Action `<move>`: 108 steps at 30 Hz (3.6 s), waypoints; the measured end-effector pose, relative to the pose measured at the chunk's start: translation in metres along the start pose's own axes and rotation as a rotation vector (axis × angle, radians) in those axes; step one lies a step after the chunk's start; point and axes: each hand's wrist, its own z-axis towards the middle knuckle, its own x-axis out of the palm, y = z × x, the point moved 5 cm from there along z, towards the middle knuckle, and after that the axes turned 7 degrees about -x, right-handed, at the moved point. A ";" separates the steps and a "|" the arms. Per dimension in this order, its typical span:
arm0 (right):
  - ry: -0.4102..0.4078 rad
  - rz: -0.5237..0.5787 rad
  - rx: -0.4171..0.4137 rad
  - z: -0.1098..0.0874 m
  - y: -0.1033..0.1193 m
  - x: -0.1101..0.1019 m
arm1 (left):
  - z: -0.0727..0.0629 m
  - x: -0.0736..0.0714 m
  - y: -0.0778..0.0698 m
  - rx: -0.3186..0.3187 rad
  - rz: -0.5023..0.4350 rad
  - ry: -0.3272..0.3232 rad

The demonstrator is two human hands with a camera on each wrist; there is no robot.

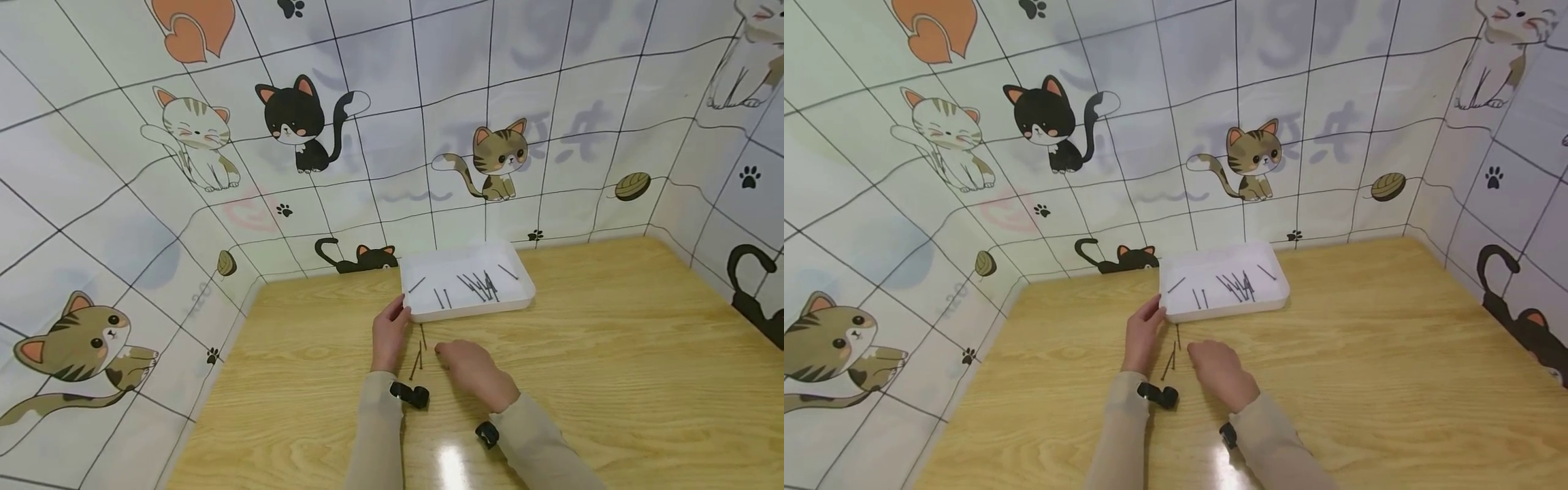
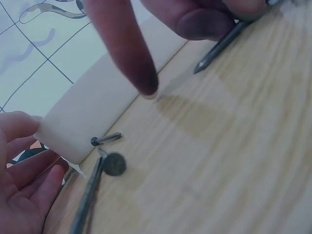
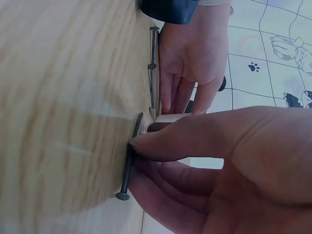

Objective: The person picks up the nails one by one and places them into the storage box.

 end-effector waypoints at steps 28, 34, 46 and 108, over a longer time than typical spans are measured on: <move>0.025 0.005 0.065 0.003 -0.004 0.002 | 0.001 0.001 0.002 -0.020 -0.012 0.008; 0.021 -0.001 0.052 0.004 -0.006 -0.002 | 0.002 0.000 0.001 -0.020 -0.006 -0.004; 0.124 0.070 -0.010 0.018 -0.019 -0.009 | 0.006 0.002 0.000 -0.010 -0.002 -0.010; -0.403 0.798 0.236 0.100 -0.118 -0.020 | 0.008 0.004 0.001 -0.010 0.004 -0.011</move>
